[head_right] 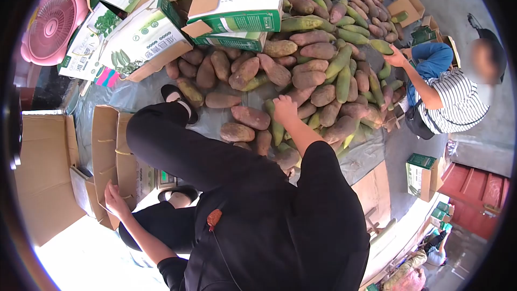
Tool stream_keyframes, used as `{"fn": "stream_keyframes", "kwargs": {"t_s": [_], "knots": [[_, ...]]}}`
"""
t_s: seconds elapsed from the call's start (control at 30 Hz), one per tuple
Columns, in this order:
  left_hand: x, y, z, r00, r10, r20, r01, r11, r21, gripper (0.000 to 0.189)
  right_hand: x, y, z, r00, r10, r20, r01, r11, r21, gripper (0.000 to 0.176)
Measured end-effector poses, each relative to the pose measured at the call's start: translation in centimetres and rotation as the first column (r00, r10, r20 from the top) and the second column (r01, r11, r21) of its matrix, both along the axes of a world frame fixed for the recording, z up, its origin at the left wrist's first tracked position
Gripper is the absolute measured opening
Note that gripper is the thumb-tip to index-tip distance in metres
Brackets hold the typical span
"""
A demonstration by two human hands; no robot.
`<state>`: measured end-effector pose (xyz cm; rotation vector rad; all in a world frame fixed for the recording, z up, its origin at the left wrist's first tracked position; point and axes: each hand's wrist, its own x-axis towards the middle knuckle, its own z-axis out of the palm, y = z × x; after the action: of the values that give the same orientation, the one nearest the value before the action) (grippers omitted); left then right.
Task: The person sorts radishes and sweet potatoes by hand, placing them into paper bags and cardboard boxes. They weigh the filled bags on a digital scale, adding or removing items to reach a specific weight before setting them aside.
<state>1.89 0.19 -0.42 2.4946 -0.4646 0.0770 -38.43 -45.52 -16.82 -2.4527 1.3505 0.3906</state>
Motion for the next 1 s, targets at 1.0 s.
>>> {"fn": "stream_keyframes", "kwargs": {"t_s": [1.0], "knots": [[-1.0,-1.6,0.8,0.996,-0.027,0.087,0.016,0.992,0.129,0.028,8.4,6.6,-4.0,0.923,0.369,0.114,-0.374,0.927,0.031,0.042]]}}
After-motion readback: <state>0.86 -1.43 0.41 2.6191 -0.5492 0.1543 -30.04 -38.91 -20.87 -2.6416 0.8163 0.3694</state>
